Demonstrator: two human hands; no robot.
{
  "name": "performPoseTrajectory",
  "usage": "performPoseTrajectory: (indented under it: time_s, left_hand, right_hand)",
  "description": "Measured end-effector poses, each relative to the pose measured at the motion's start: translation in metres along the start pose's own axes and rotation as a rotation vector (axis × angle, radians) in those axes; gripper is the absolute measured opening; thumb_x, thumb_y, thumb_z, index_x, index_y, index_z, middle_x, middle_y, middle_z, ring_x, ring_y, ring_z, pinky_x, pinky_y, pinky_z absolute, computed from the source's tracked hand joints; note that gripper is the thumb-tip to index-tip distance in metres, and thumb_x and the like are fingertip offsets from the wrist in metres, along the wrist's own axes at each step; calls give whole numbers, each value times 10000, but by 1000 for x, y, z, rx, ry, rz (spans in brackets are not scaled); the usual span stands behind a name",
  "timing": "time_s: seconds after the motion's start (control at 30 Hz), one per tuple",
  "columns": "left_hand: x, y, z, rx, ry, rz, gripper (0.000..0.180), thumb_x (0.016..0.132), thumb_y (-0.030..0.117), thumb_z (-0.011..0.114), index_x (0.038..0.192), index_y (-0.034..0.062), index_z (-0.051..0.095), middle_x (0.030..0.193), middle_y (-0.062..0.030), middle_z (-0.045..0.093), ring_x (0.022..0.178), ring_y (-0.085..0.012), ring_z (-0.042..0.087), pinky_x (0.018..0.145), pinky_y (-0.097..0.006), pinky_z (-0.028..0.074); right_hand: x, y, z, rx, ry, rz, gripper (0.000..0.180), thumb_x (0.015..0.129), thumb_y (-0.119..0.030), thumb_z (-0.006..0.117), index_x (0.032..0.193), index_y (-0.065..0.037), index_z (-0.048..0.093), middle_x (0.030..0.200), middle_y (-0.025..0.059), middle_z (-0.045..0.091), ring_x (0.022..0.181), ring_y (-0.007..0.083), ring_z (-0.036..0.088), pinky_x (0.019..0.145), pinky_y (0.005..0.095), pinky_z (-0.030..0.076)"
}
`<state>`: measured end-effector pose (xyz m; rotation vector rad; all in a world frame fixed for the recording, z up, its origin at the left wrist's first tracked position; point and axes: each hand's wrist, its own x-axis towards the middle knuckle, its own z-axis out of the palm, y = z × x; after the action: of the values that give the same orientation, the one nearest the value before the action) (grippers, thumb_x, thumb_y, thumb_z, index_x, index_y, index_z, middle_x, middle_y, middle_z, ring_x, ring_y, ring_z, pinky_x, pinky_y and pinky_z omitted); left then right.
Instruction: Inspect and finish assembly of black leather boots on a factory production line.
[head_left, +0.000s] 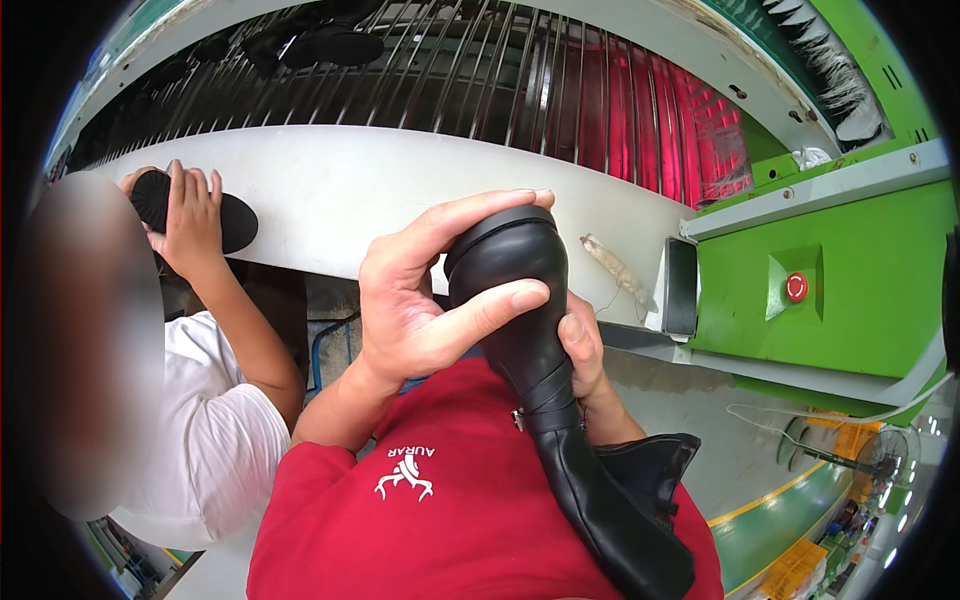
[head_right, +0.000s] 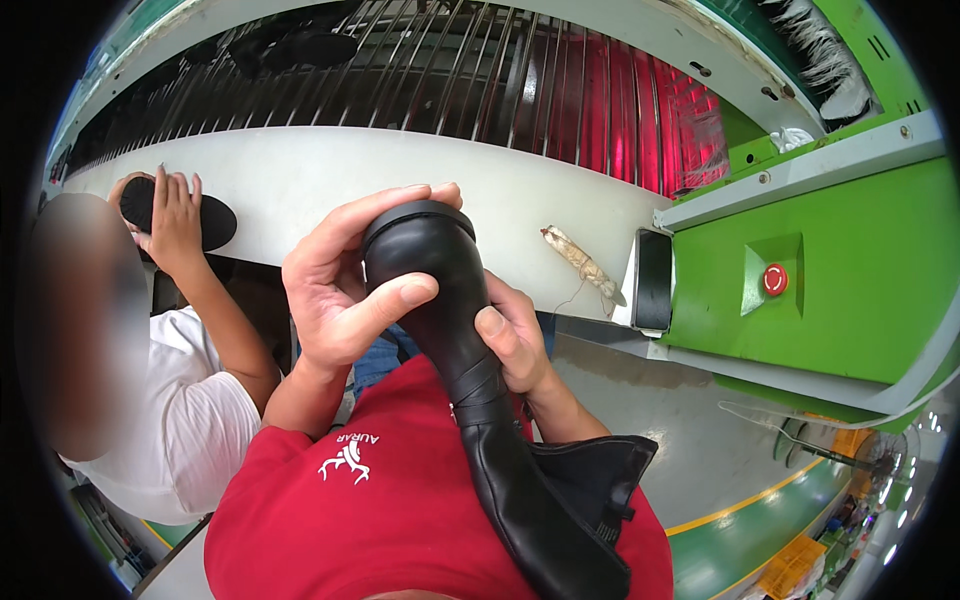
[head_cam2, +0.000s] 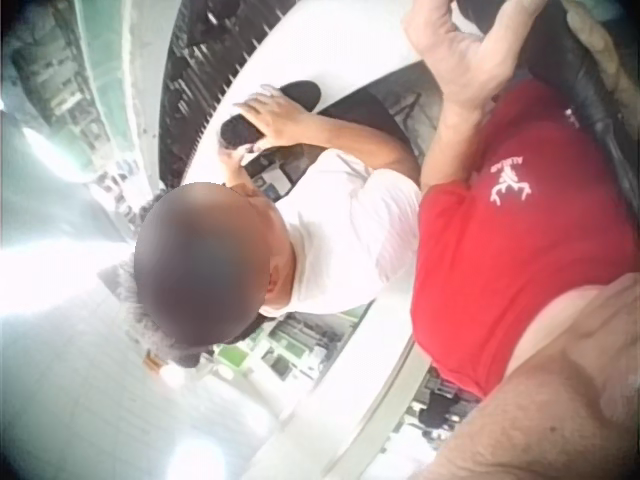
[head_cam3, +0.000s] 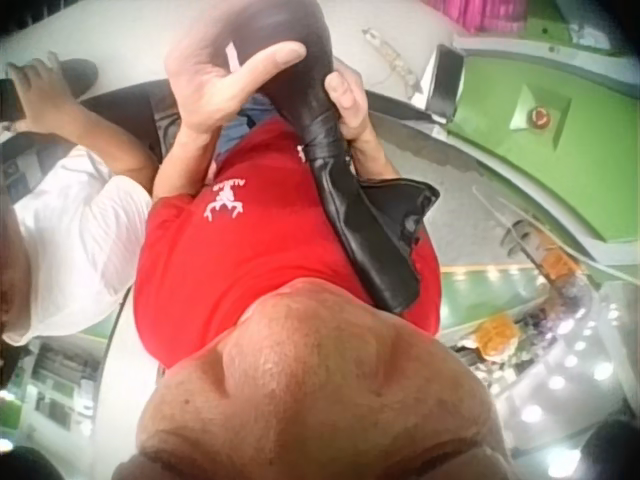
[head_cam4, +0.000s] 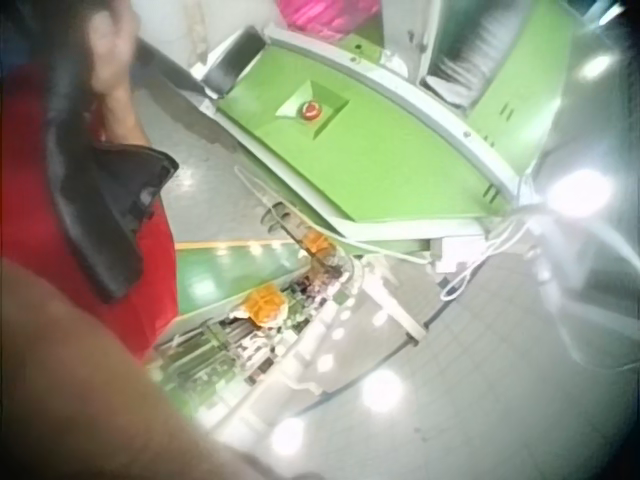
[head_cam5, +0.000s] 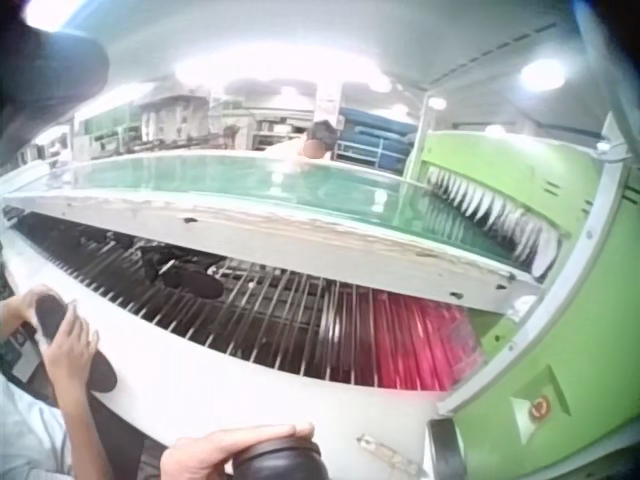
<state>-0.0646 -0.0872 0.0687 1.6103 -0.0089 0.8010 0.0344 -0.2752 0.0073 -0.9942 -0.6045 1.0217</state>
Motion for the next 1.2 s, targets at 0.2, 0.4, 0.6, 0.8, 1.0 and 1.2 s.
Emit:
performPoseTrajectory:
  time_s: [0.2,0.4,0.6,0.8,1.0,1.2]
  left_hand:
    - [4,-6,1,10,63,83,522,835,68,950,1317,-36,778,1204,-187,843,1072,-268,830,984,-368,645]
    - [7,-11,-3,61,40,50,500,842,29,904,1306,-87,758,1189,-240,831,1085,-298,818,1023,-394,629]
    - [6,-4,-6,37,113,29,504,856,-6,903,1321,-97,730,1241,-243,815,1134,-277,804,1029,-372,629]
    - [13,-6,-7,136,135,134,535,832,13,941,1323,-66,744,1238,-201,825,1091,-228,808,992,-336,625]
    - [14,-21,3,69,389,107,464,856,97,960,1274,-12,791,1055,-115,840,941,-166,813,861,-306,652]
    - [22,-23,-1,-6,414,34,493,905,101,944,1338,-29,746,1145,-125,823,1023,-173,802,911,-305,648]
  right_hand:
    - [-1,-2,-6,-26,-2,36,893,1020,-619,618,1549,97,541,1337,159,703,1158,184,689,993,313,539]
    - [4,-3,-6,-30,-6,30,850,1050,-592,586,1553,91,543,1320,155,707,1132,175,692,963,293,541]
    - [-9,34,-29,-34,263,84,576,1153,-357,562,1546,64,539,1321,176,699,1134,188,703,972,326,573]
    - [-32,106,-31,-543,366,-190,821,1081,-191,745,1730,-75,257,1649,198,494,1486,277,555,1259,443,466]
    - [-24,82,-31,-435,311,-381,964,913,-70,919,1683,6,344,1613,179,565,1481,275,579,1253,452,475]
    - [-6,46,-42,-145,294,-331,915,915,-26,911,1675,23,404,1584,179,592,1448,269,598,1248,427,478]
